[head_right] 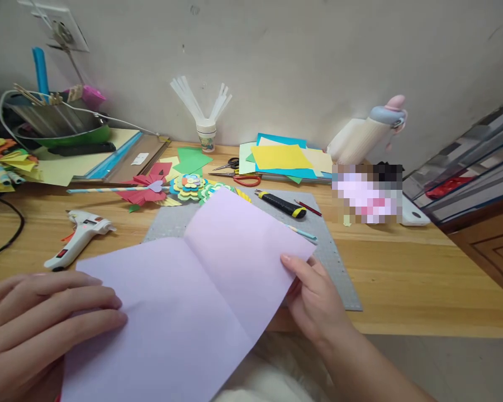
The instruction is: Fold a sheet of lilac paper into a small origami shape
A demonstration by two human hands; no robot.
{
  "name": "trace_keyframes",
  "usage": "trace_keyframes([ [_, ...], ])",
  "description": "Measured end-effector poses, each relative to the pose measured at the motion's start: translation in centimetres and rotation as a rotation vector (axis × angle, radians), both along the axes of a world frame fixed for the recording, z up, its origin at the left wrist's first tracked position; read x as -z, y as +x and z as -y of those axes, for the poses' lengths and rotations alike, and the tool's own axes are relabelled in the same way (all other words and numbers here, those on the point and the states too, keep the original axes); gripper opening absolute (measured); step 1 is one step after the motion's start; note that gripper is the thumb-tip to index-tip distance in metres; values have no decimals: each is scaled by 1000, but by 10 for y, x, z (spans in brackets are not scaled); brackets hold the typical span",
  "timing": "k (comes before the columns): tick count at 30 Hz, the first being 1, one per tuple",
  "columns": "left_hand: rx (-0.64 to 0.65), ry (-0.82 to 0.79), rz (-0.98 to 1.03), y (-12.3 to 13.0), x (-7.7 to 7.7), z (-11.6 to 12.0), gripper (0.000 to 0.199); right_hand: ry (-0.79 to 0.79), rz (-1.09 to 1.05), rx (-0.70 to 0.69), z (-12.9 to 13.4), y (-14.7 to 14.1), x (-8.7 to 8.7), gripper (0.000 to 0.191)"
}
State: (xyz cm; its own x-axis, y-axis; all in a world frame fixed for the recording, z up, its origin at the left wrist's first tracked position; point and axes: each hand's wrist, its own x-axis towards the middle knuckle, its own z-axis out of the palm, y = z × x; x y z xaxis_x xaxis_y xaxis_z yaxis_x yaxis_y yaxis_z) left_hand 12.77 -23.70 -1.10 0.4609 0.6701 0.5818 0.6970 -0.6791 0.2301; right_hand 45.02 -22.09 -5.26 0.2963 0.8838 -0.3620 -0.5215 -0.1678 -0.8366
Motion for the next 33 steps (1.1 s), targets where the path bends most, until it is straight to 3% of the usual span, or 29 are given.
trace_keyframes([
  [3,-36,24,-5,-19,2,-18,28,20,-6,-96,6,6,3,40],
  [9,-57,-98,-123,-54,21,-61,25,-53,11,-513,30,4,1,44],
  [14,-101,-195,-200,-66,37,-65,32,-93,131,-693,41,10,5,63],
  [18,-172,-216,-251,-42,33,-45,34,-106,184,-751,45,12,4,82],
  [22,-30,-310,-380,19,31,-22,39,-121,165,-729,53,0,1,84],
  [25,-30,-376,-435,53,39,-16,51,-136,98,-742,63,-11,6,78],
  [30,-29,-464,-476,62,49,-14,62,-137,35,-729,70,-17,9,67],
  [33,29,-449,-456,60,49,-4,90,-117,0,-655,65,-15,-1,66],
])
